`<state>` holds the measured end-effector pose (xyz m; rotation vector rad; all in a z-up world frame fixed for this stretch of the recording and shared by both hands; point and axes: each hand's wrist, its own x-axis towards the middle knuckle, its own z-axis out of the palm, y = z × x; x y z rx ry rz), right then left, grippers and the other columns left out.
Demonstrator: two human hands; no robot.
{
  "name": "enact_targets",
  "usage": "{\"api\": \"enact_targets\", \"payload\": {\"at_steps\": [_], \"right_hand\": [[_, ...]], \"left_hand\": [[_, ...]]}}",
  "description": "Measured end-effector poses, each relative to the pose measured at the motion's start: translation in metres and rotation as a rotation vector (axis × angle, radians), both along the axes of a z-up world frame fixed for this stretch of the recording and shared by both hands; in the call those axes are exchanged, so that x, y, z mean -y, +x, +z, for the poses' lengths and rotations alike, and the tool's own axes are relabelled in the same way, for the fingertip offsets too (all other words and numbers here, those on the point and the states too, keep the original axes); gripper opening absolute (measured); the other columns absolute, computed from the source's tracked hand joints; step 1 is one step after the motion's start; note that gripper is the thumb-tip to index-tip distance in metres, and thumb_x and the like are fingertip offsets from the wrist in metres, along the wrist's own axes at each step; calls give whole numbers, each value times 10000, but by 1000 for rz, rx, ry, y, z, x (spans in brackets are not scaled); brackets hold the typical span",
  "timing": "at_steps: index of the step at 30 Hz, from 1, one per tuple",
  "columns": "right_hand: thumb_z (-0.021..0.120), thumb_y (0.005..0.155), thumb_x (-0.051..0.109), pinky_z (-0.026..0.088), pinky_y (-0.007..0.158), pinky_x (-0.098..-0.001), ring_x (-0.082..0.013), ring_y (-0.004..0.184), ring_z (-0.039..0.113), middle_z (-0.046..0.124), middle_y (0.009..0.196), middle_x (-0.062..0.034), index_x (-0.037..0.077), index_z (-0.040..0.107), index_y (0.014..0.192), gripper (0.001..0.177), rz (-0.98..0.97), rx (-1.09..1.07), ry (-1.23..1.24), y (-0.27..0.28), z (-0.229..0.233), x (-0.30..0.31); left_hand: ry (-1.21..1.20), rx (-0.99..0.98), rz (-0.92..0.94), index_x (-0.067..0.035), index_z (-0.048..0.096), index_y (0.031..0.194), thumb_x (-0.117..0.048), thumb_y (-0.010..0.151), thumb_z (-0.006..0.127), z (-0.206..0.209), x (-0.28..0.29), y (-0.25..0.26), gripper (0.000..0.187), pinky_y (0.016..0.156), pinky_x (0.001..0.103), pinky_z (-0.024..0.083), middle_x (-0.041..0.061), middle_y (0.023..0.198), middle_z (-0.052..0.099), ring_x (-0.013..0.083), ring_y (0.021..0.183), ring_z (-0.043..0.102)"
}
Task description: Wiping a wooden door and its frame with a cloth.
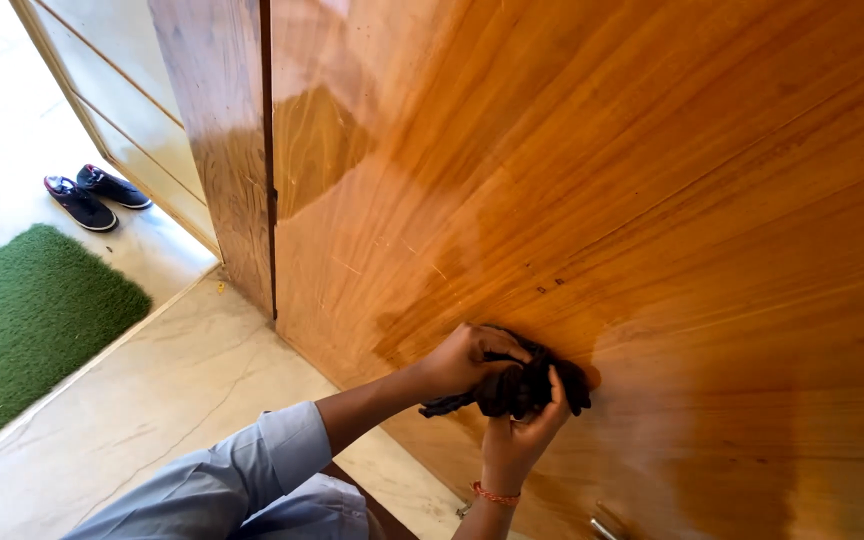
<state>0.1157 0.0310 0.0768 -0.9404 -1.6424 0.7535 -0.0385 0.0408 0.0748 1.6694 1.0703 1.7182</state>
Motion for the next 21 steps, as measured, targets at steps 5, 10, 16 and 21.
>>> {"api": "enact_targets", "payload": {"at_steps": [5,10,16,21], "right_hand": [[665,904,-17,524,1033,-344,-240,1203,580,472,1347,-130,20,516,1423,540,-85,32,85,15,-35,-21],[773,843,49,519,1060,-373,-254,1236,554,473,1346,-151,16,440,1416,663,-263,-76,285,27,-37,-25],[759,902,5,487,1143,-422,-303,1317,517,412,1420,-171,45,308,1503,752,-460,-80,323,37,-35,-24],[654,898,-58,505,1088,-408,-276,1228,550,497,1354,-152,28,379,1448,621,-502,-180,210,15,-49,-38]], "left_hand": [[-148,13,-107,-28,738,1176,-63,934,686,16,9,3,249,838,376,591,125,1103,754,281,964,748],[218,-215,-183,-32,568,1387,-151,967,651,15,13,33,444,1036,444,538,178,1367,587,361,1240,621],[294,-482,-91,-107,599,1393,-250,976,666,8,-8,48,446,989,462,535,135,1390,593,331,1179,632],[447,-647,124,-141,624,1370,-249,922,705,31,3,0,468,985,444,515,82,1355,618,290,1193,645]]}}
